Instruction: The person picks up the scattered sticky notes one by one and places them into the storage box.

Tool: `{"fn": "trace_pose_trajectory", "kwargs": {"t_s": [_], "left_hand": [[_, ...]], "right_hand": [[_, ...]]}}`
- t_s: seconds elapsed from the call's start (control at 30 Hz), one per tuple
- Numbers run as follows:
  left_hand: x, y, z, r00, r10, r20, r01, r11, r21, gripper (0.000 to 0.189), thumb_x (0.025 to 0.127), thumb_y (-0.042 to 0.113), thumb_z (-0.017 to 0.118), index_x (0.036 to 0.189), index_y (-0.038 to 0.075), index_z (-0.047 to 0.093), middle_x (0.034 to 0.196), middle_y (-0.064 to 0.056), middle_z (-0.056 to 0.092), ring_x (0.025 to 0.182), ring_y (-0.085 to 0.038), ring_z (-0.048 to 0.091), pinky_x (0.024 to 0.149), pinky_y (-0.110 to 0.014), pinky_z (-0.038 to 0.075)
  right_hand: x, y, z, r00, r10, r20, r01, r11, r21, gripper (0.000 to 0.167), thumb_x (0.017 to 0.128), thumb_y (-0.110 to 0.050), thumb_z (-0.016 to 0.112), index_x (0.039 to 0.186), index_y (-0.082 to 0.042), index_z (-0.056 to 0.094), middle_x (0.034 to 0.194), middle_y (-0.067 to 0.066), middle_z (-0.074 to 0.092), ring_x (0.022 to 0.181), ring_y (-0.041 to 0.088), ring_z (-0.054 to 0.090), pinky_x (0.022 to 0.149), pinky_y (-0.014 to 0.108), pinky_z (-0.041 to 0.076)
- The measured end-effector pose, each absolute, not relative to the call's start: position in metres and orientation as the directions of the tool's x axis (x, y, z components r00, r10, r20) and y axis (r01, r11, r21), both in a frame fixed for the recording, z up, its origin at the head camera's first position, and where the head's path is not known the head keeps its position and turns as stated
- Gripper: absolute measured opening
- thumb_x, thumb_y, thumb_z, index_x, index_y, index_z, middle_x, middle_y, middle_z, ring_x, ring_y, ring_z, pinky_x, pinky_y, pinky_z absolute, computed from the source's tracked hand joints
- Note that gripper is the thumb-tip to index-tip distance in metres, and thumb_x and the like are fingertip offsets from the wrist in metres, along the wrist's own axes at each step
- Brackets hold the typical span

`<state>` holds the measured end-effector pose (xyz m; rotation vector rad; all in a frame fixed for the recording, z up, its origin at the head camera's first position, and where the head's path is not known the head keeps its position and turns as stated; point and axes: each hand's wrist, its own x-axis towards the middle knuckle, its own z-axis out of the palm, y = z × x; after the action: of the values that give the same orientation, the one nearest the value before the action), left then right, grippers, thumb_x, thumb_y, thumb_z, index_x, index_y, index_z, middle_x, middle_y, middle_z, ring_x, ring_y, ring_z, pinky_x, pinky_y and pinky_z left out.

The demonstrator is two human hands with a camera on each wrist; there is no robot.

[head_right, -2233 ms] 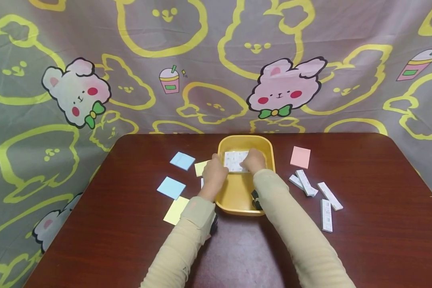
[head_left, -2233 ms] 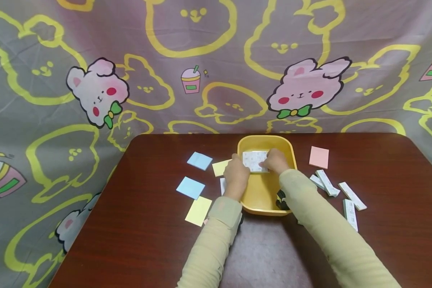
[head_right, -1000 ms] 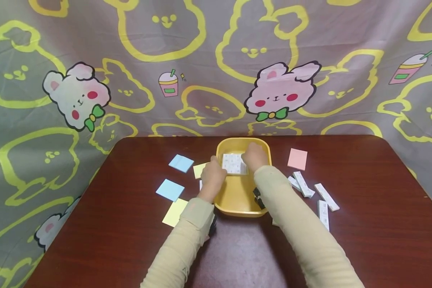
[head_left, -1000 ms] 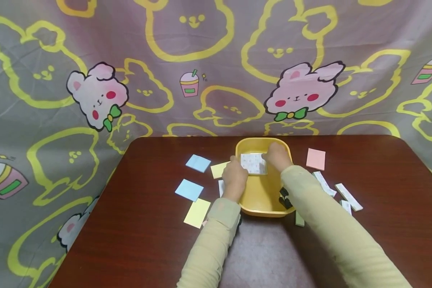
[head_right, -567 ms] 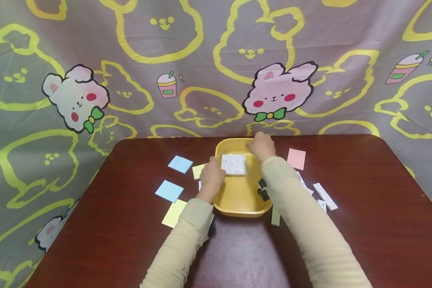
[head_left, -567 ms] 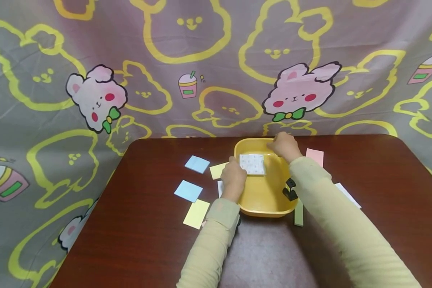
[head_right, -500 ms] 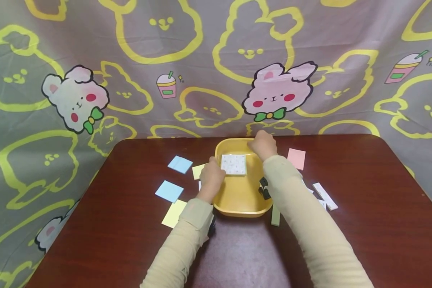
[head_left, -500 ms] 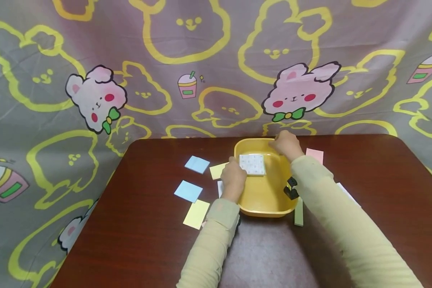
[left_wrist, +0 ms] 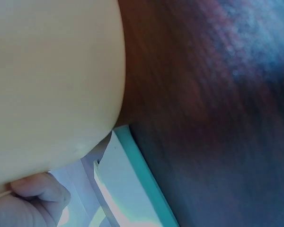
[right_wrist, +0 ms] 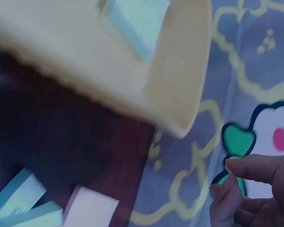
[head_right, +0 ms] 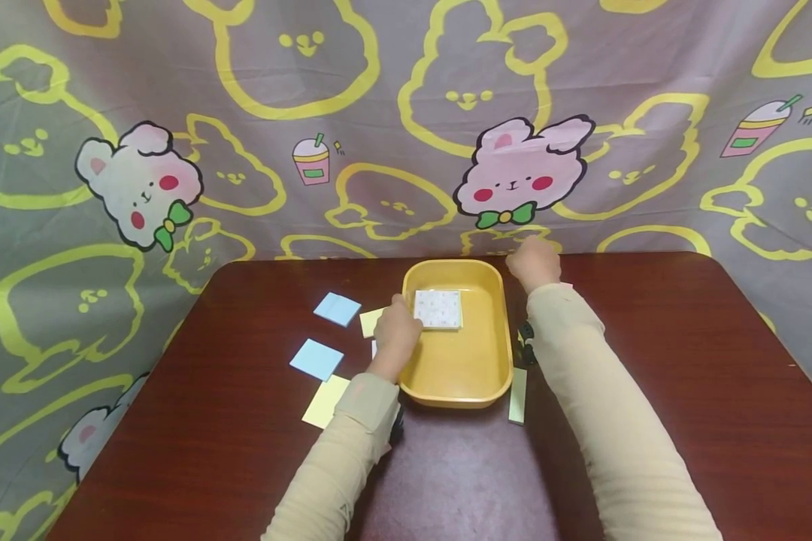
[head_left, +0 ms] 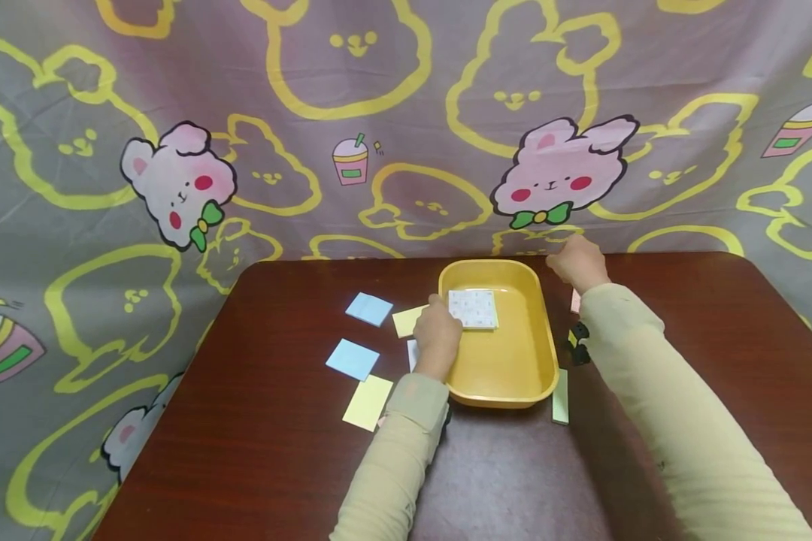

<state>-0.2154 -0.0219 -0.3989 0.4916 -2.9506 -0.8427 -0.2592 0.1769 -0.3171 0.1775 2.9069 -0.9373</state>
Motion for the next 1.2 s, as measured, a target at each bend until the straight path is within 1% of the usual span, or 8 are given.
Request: {"fn": "trace_pose_trajectory", "kwargs": {"t_s": [0.33, 0.5, 0.6, 0.7, 0.8, 0.9, 1.0, 1.2], "left_hand": [[-0.217, -0.023, -0.398, -0.949, -0.308, -0.068, -0.298, 0.804, 0.514, 0.039, 0.084, 0.015, 0.065, 0.119, 0.003, 0.052, 0.090, -0.016, 0.069, 0.078, -0.030, 0.068, 0.067, -0.040, 0.053], [-0.218, -0.023, -0.399, -0.950, -0.306, -0.068, -0.296, 0.806, 0.513, 0.039, 0.084, 0.014, 0.064, 0.120, 0.003, 0.052, 0.090, -0.015, 0.069, 0.078, -0.030, 0.068, 0.067, -0.040, 0.053], [-0.218, -0.023, -0.399, -0.949, -0.307, -0.067, -0.297, 0.806, 0.511, 0.038, 0.084, 0.014, 0.064, 0.119, 0.003, 0.052, 0.090, -0.016, 0.069, 0.079, -0.030, 0.068, 0.068, -0.040, 0.053], [-0.218, -0.023, -0.399, -0.948, -0.309, -0.069, -0.300, 0.805, 0.512, 0.036, 0.084, 0.014, 0.064, 0.117, 0.004, 0.052, 0.090, -0.016, 0.069, 0.080, -0.030, 0.068, 0.069, -0.040, 0.053], [-0.218, -0.023, -0.400, -0.949, -0.308, -0.071, -0.300, 0.804, 0.513, 0.036, 0.084, 0.014, 0.064, 0.116, 0.004, 0.052, 0.091, -0.016, 0.069, 0.080, -0.031, 0.068, 0.069, -0.041, 0.054], [-0.218, -0.023, -0.400, -0.949, -0.306, -0.070, -0.297, 0.804, 0.514, 0.035, 0.084, 0.013, 0.063, 0.116, 0.003, 0.052, 0.091, -0.016, 0.069, 0.081, -0.031, 0.068, 0.069, -0.041, 0.054], [-0.218, -0.023, -0.400, -0.950, -0.305, -0.065, -0.294, 0.805, 0.516, 0.034, 0.084, 0.013, 0.063, 0.115, 0.003, 0.052, 0.090, -0.016, 0.069, 0.080, -0.031, 0.068, 0.069, -0.040, 0.054], [-0.218, -0.023, -0.401, -0.949, -0.307, -0.064, -0.295, 0.803, 0.517, 0.033, 0.084, 0.013, 0.063, 0.114, 0.003, 0.053, 0.091, -0.016, 0.069, 0.081, -0.031, 0.068, 0.069, -0.041, 0.054]], "right_hand": [[-0.256, 0.203, -0.332, -0.980, 0.157, -0.122, 0.198, 0.812, -0.549, 0.029, 0.090, -0.020, 0.051, 0.081, 0.008, 0.054, 0.063, 0.011, 0.051, 0.061, 0.027, 0.051, 0.051, 0.032, 0.041], [-0.255, 0.214, -0.344, -0.973, 0.182, -0.140, 0.229, 0.810, -0.540, 0.044, 0.093, -0.025, 0.053, 0.101, 0.017, 0.056, 0.088, 0.029, 0.060, 0.076, 0.038, 0.056, 0.064, 0.046, 0.048], [-0.254, 0.219, -0.352, -0.971, 0.186, -0.153, 0.239, 0.818, -0.524, 0.045, 0.093, -0.027, 0.054, 0.100, 0.017, 0.057, 0.089, 0.030, 0.058, 0.078, 0.038, 0.054, 0.069, 0.049, 0.048], [-0.253, 0.223, -0.360, -0.970, 0.176, -0.168, 0.238, 0.834, -0.497, 0.044, 0.093, -0.028, 0.054, 0.094, 0.015, 0.059, 0.087, 0.030, 0.059, 0.077, 0.037, 0.053, 0.067, 0.046, 0.047], [-0.251, 0.226, -0.367, -0.959, 0.179, -0.221, 0.266, 0.837, -0.479, 0.046, 0.094, -0.029, 0.053, 0.104, 0.016, 0.059, 0.100, 0.034, 0.059, 0.084, 0.040, 0.055, 0.071, 0.048, 0.049], [-0.249, 0.228, -0.373, -0.936, 0.204, -0.286, 0.320, 0.831, -0.455, 0.055, 0.094, -0.030, 0.051, 0.120, 0.019, 0.050, 0.119, 0.040, 0.050, 0.100, 0.049, 0.052, 0.084, 0.054, 0.048], [-0.248, 0.228, -0.378, -0.911, 0.240, -0.336, 0.376, 0.819, -0.433, 0.068, 0.094, -0.032, 0.050, 0.129, 0.024, 0.035, 0.126, 0.045, 0.039, 0.113, 0.055, 0.043, 0.096, 0.057, 0.043], [-0.248, 0.229, -0.385, -0.877, 0.287, -0.385, 0.445, 0.787, -0.428, 0.082, 0.092, -0.037, 0.051, 0.134, 0.027, 0.021, 0.131, 0.047, 0.032, 0.122, 0.056, 0.036, 0.102, 0.058, 0.038]]}}
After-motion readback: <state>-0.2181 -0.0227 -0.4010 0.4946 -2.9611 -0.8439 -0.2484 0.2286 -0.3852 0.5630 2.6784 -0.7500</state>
